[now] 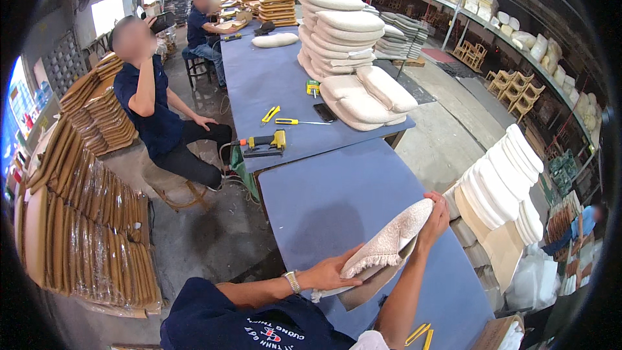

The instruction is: The person covers a cushion with fabric, folds and tucks the edges, and uses a staple gun to secure the fabric. They trim excess fabric with a utility knife and repeat the process on multiple cushions.

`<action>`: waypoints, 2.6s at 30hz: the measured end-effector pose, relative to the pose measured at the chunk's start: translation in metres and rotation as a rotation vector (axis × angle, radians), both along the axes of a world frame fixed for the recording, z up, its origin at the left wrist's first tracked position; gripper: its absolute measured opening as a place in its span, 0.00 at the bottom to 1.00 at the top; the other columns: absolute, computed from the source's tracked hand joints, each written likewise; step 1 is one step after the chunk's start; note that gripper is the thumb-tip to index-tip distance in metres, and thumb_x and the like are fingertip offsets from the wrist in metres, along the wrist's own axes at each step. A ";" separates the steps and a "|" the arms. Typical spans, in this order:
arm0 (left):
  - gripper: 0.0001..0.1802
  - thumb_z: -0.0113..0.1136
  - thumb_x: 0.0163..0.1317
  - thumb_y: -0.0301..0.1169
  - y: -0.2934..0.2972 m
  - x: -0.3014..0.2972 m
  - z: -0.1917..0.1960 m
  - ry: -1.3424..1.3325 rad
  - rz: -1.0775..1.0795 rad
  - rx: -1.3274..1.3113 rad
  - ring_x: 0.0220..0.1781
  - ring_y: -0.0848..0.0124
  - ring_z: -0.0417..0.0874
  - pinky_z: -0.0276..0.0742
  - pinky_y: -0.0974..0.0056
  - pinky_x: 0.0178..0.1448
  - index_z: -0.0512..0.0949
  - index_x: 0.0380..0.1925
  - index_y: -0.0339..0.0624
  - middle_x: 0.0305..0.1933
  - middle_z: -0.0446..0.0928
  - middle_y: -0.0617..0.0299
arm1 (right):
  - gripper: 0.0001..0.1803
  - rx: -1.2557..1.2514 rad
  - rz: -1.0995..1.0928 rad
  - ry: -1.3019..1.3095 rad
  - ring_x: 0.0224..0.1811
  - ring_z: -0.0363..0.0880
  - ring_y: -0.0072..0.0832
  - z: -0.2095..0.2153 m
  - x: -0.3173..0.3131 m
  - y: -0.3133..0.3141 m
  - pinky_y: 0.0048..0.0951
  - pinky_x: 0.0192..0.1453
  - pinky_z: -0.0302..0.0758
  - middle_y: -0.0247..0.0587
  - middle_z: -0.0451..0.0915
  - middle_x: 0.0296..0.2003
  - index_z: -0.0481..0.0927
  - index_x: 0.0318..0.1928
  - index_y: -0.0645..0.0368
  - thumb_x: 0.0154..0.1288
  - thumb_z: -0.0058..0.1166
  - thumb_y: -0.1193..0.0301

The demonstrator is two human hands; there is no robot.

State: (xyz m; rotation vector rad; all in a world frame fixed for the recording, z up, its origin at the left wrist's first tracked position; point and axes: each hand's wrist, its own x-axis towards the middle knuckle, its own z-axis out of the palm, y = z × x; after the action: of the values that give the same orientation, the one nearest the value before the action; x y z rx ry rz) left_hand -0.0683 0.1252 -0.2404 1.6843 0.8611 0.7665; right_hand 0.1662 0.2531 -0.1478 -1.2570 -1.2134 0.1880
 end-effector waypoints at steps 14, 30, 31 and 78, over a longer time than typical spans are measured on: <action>0.16 0.53 0.67 0.35 0.020 -0.018 0.035 0.155 0.099 0.247 0.34 0.39 0.82 0.77 0.45 0.39 0.84 0.40 0.35 0.33 0.82 0.38 | 0.30 -0.039 -0.199 0.153 0.36 0.76 0.28 -0.013 0.027 -0.058 0.34 0.44 0.73 0.38 0.77 0.31 0.82 0.31 0.64 0.82 0.39 0.54; 0.23 0.54 0.72 0.45 0.039 -0.011 -0.008 0.602 -0.168 0.107 0.36 0.35 0.81 0.76 0.44 0.41 0.83 0.33 0.33 0.30 0.79 0.35 | 0.20 -0.587 -0.070 0.614 0.48 0.82 0.37 -0.187 0.049 -0.158 0.37 0.53 0.79 0.49 0.85 0.49 0.83 0.59 0.60 0.80 0.47 0.61; 0.23 0.54 0.73 0.44 0.041 -0.005 -0.008 0.588 -0.196 0.123 0.35 0.35 0.81 0.75 0.44 0.40 0.82 0.33 0.33 0.30 0.78 0.35 | 0.20 -0.548 -0.068 0.719 0.47 0.82 0.32 -0.179 0.051 -0.165 0.32 0.50 0.80 0.46 0.86 0.47 0.84 0.58 0.60 0.81 0.47 0.60; 0.28 0.50 0.81 0.45 0.059 0.031 -0.007 -0.072 0.237 -0.056 0.32 0.77 0.74 0.73 0.62 0.37 0.83 0.41 0.26 0.27 0.81 0.62 | 0.10 -0.186 -0.222 0.288 0.41 0.86 0.31 -0.124 0.010 -0.029 0.33 0.50 0.81 0.38 0.90 0.49 0.85 0.39 0.61 0.71 0.61 0.67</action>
State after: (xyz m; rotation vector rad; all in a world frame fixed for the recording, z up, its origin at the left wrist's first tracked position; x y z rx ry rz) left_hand -0.0377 0.1846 -0.2478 1.5126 1.0343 0.9483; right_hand 0.1765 0.2245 -0.2721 -1.4605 -0.8166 0.3126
